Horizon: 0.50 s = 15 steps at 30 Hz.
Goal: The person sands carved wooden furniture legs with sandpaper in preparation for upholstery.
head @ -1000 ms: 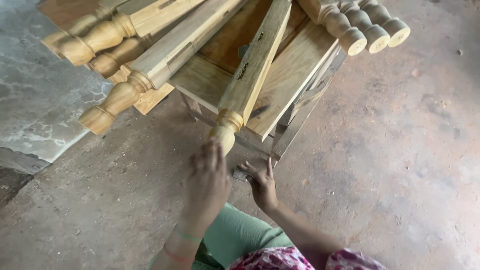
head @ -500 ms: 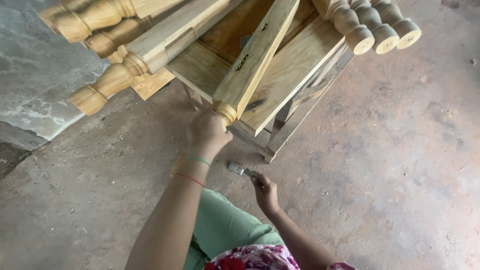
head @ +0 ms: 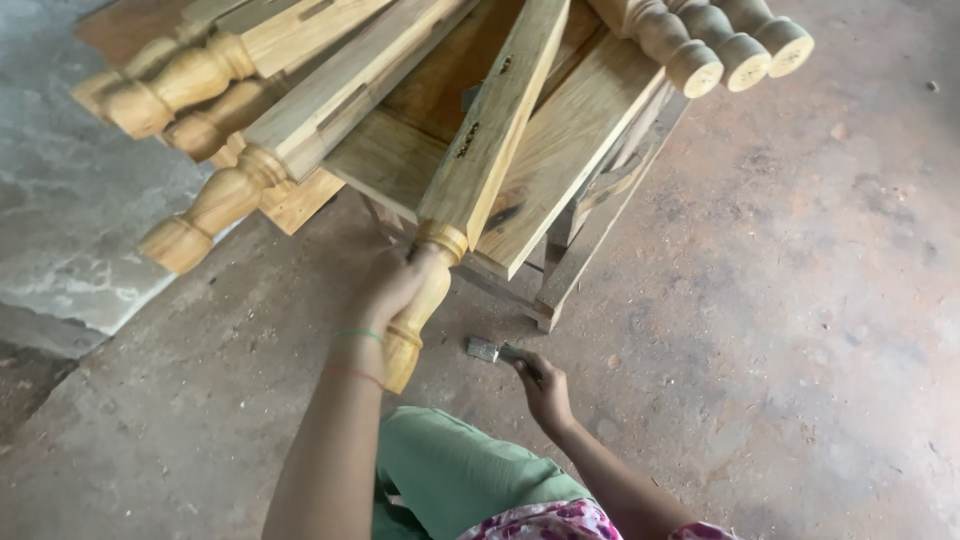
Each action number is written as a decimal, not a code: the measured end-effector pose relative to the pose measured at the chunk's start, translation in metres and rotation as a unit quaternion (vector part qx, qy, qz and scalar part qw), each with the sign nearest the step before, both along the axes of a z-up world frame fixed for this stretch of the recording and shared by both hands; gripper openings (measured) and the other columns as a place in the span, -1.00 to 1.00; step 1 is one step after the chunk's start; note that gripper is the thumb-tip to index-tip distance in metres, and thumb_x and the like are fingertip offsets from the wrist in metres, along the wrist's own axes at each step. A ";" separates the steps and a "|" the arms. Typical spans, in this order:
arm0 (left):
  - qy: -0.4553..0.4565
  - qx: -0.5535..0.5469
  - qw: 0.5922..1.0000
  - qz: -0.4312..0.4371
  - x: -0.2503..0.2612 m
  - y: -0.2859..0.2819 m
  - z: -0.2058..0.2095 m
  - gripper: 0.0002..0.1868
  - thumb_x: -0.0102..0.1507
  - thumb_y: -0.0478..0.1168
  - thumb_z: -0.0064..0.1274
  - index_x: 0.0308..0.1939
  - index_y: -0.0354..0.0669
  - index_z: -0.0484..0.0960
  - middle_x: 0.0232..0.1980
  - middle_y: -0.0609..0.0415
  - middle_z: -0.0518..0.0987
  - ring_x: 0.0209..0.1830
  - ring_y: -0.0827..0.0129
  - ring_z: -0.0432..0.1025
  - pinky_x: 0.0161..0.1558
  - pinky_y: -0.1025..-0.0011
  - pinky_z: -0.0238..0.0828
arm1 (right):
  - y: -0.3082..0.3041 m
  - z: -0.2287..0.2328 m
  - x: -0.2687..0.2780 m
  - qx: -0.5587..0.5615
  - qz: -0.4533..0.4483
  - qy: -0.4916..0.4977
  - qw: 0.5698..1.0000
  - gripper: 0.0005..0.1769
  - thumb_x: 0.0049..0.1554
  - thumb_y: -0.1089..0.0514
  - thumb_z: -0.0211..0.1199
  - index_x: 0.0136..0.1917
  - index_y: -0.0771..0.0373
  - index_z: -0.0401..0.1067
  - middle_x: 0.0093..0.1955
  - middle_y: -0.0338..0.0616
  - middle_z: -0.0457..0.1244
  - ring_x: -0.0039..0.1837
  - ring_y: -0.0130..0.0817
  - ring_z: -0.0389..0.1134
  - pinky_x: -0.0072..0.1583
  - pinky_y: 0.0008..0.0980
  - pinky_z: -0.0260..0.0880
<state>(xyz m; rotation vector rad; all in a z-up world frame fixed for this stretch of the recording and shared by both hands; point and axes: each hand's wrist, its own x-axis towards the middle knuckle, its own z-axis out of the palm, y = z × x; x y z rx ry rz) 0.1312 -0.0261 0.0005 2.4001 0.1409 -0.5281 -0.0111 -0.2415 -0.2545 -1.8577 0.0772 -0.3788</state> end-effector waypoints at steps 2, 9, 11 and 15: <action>0.003 -0.063 0.998 -0.006 0.001 0.026 -0.009 -0.28 0.47 0.31 -0.32 0.09 -0.30 0.59 0.07 -0.41 0.61 -0.02 -0.09 0.53 0.01 0.03 0.51 | 0.001 -0.002 0.001 0.008 -0.001 0.017 1.000 -0.76 0.23 0.19 0.24 0.16 0.29 0.52 -0.25 -0.09 0.35 -0.25 -0.50 0.28 -0.18 -0.44 0.35; -0.038 0.189 0.979 0.065 -0.033 0.316 -0.259 -0.12 0.32 0.38 -0.31 0.41 -0.30 0.41 0.43 -0.37 0.40 0.48 -0.13 0.27 0.44 0.01 0.18 | -0.010 -0.013 0.009 0.051 0.006 0.059 0.997 -0.72 0.23 0.19 0.24 0.20 0.27 0.50 -0.36 -0.21 0.17 -0.29 -0.50 0.11 -0.25 -0.37 0.21; -0.029 0.193 0.979 0.066 -0.089 0.359 -0.310 -0.12 0.32 0.38 -0.30 0.41 -0.30 0.41 0.43 -0.36 0.40 0.48 -0.12 0.27 0.44 0.01 0.19 | -0.016 -0.018 0.009 0.047 -0.012 0.075 0.996 -0.73 0.23 0.18 0.25 0.19 0.27 0.50 -0.37 -0.21 0.18 -0.29 -0.50 0.11 -0.25 -0.37 0.20; 0.013 0.187 0.979 0.080 -0.213 0.381 -0.353 -0.13 0.31 0.38 -0.26 0.41 -0.26 0.40 0.41 -0.32 0.43 0.46 -0.09 0.30 0.43 0.04 0.22 | -0.031 -0.026 0.008 0.031 -0.043 0.026 0.998 -0.74 0.25 0.19 0.22 0.18 0.31 0.50 -0.27 -0.24 0.32 -0.22 -0.57 0.19 -0.18 -0.48 0.29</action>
